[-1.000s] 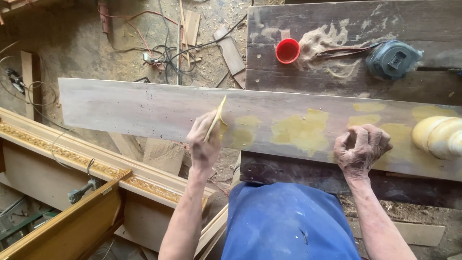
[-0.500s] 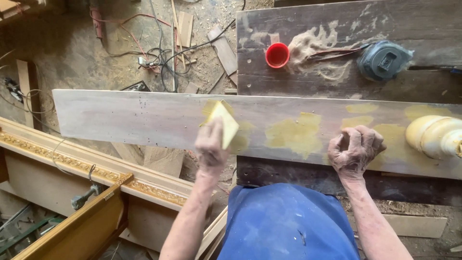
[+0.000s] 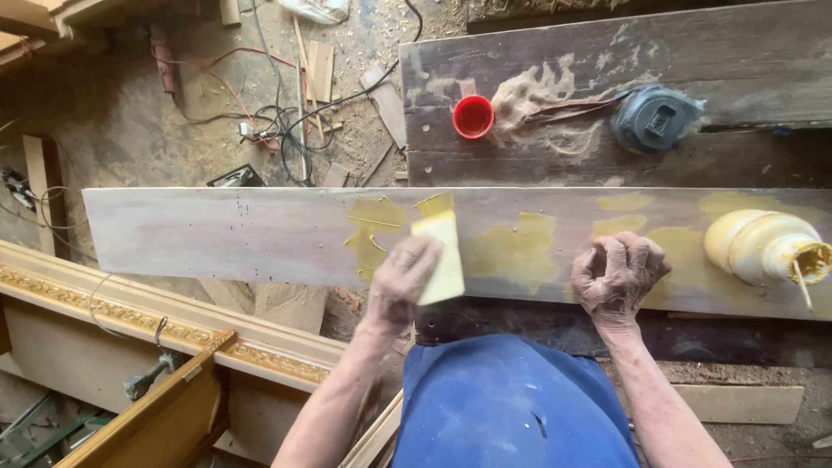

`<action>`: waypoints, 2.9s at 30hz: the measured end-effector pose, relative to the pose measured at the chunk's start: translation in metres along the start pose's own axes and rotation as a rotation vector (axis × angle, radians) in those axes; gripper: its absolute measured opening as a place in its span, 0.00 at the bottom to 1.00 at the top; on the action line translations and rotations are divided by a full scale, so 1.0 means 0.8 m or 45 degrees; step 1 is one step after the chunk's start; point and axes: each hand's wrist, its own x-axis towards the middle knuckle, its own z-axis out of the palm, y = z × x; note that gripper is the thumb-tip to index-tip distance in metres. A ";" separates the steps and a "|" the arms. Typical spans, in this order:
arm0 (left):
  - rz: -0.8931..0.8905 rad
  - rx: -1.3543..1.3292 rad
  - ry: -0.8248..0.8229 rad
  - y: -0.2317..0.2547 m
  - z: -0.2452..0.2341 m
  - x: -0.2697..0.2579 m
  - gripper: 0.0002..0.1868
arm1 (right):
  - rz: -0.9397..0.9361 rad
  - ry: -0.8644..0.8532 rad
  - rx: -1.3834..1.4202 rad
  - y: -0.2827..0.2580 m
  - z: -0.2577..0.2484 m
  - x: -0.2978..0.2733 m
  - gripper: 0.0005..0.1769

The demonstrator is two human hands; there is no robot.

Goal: Applying and smoothing yellow wood filler onto a wooden plank using a small spreader tool in a workshop environment.

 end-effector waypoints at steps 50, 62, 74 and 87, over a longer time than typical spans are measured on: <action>-0.303 0.027 0.176 0.059 -0.019 0.037 0.24 | -0.031 -0.005 -0.084 -0.008 -0.003 0.001 0.11; -0.351 0.220 0.162 0.051 -0.018 0.073 0.32 | -0.009 -0.027 -0.165 -0.009 0.000 0.000 0.09; -0.192 0.044 0.113 -0.025 -0.059 -0.007 0.23 | 0.014 -0.022 -0.154 -0.010 0.000 0.001 0.08; -0.333 -0.452 -0.127 0.097 -0.041 0.048 0.32 | -0.011 -0.042 -0.135 -0.005 0.003 -0.007 0.09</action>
